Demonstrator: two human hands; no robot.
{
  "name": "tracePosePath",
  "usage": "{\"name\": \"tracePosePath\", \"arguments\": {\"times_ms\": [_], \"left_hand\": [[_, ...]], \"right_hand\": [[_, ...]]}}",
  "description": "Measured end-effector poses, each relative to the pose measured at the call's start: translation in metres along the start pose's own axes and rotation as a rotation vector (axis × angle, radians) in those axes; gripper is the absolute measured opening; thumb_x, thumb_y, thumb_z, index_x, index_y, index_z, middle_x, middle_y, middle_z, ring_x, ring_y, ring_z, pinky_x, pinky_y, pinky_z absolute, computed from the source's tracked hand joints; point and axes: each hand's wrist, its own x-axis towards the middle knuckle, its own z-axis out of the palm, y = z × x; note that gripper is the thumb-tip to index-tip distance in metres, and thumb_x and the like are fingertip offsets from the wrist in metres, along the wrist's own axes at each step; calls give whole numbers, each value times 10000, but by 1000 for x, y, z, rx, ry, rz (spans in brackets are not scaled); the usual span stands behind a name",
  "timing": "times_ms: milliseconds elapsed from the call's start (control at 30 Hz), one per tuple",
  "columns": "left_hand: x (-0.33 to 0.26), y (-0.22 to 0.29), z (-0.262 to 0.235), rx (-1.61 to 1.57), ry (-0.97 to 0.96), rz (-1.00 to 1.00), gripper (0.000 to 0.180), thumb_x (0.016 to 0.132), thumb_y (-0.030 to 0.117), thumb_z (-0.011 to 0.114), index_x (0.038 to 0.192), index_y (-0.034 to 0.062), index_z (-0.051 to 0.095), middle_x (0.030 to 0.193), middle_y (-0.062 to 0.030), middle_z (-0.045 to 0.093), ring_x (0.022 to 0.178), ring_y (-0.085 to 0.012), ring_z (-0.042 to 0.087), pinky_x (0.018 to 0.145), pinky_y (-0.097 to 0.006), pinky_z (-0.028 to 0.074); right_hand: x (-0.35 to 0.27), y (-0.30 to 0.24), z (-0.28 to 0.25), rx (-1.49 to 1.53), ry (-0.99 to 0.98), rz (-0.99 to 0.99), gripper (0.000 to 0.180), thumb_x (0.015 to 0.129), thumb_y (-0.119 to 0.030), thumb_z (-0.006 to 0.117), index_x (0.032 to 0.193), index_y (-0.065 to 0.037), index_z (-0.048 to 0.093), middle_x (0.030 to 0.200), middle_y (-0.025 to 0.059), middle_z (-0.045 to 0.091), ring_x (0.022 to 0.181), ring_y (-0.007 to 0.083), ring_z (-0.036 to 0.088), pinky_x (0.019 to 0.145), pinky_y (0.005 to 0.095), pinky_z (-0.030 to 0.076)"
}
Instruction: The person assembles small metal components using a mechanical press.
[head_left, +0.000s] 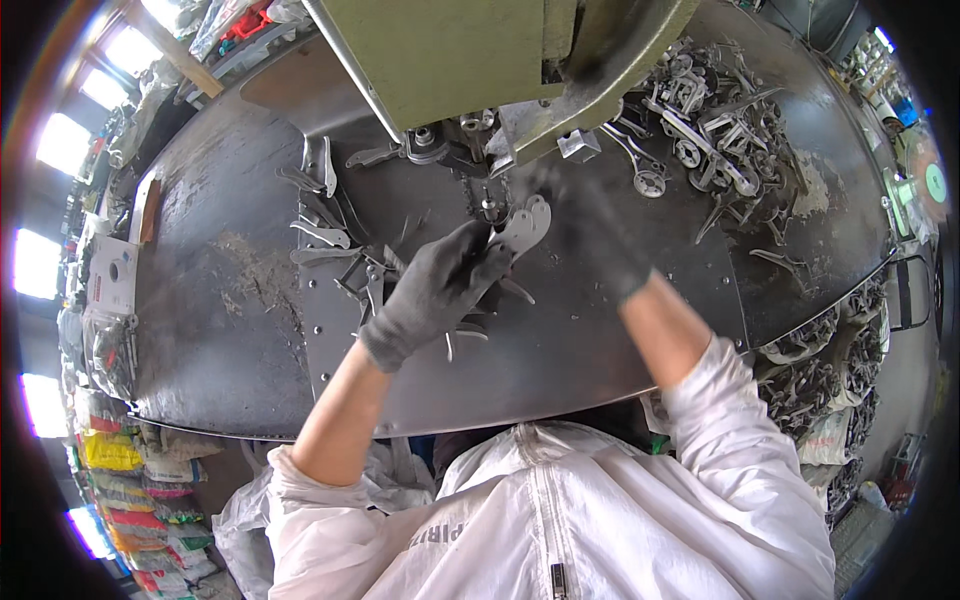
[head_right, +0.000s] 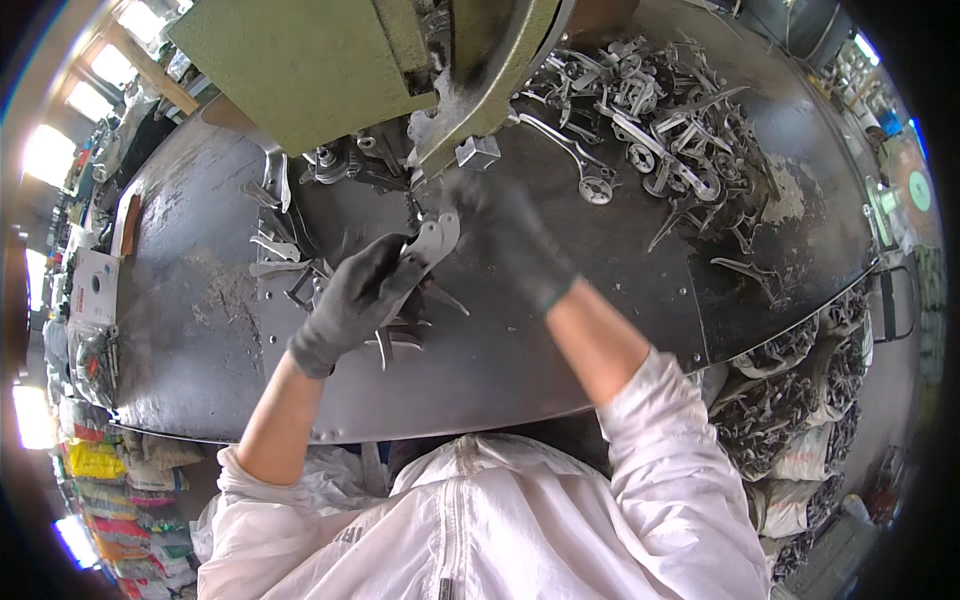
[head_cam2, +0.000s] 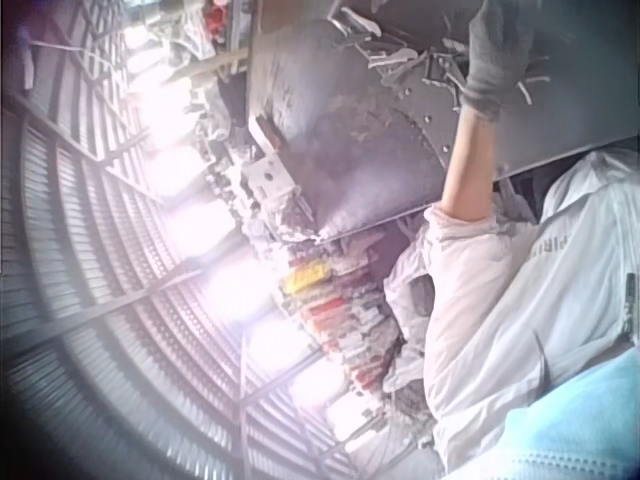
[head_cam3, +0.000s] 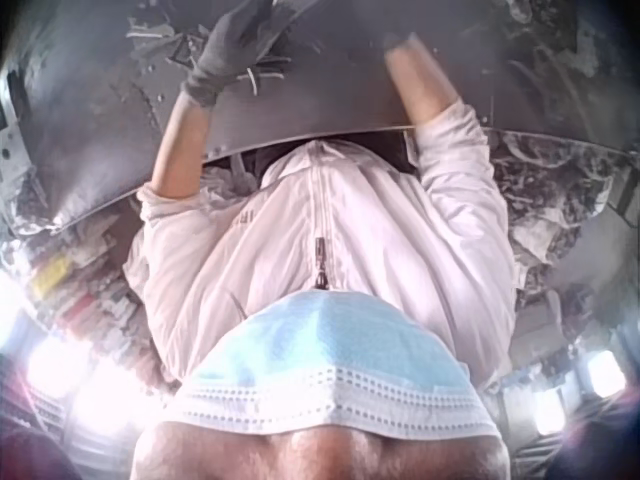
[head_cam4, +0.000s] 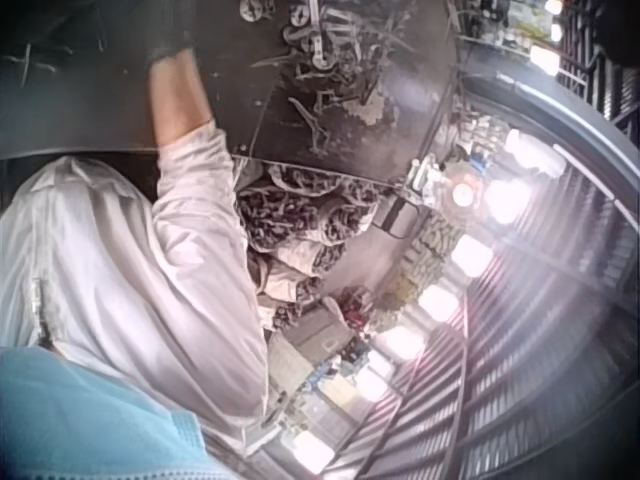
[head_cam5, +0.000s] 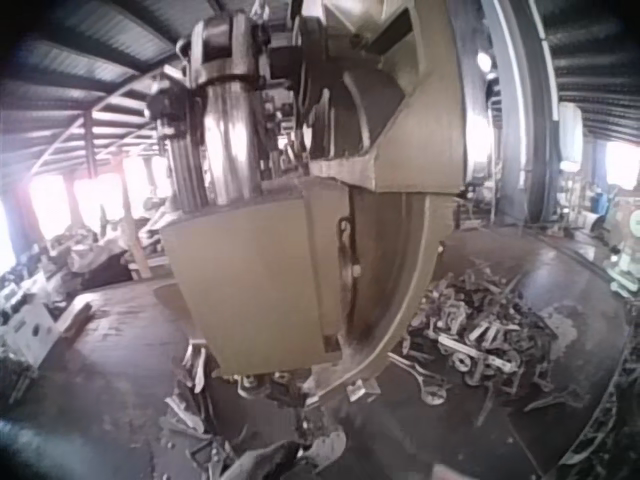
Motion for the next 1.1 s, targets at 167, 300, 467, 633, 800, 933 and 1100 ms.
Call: {"name": "tracePosePath", "arguments": {"times_ms": [167,300,467,633,800,933,1100], "left_hand": [[3,-48,0,-157,187,-260,290,930,282,490,974,4,563,723,-18,551,634,-64,529,572,-204,431],[-15,-44,-7,-367,315,-343,282,931,282,483,967,9,547,722,-14,550,608,-65,526,552,-206,437],[-9,-37,-13,-418,242,-348,300,927,289,485,1005,2,530,737,-32,561,613,-94,551,554,-216,449],[13,-33,-12,-490,195,-245,334,925,298,491,1048,-13,506,784,-66,575,628,-125,577,569,-239,474],[18,-39,-7,-527,130,-233,332,931,277,478,1069,-25,486,815,-87,575,675,-141,597,608,-253,501],[17,-45,-7,-435,95,-205,321,930,259,477,1074,-28,479,819,-93,574,689,-150,601,615,-257,507],[23,-33,-15,-414,68,-241,351,925,262,475,1102,-40,459,845,-110,580,710,-175,610,640,-273,520]], "right_hand": [[62,18,-110,-862,161,349,211,814,-176,616,985,-53,607,777,190,617,656,245,609,639,339,486],[25,-10,-76,-1136,-15,221,372,862,-349,535,866,8,637,859,184,630,747,299,635,693,394,513],[-11,-41,-29,264,35,381,176,853,-51,552,1021,1,552,829,18,541,599,64,567,517,171,459],[-7,-56,-20,507,0,375,231,851,-57,532,1078,-18,532,793,29,592,577,66,556,479,169,428],[-11,-59,-15,464,-32,431,204,853,-57,525,1046,-8,569,779,24,604,587,50,554,482,163,424],[-11,-56,-10,470,7,417,228,852,-51,528,1074,-11,560,789,23,604,597,51,556,487,163,435],[-13,-65,-5,429,-73,470,271,851,-27,532,1122,-27,522,834,24,600,620,46,550,499,174,459]]}}
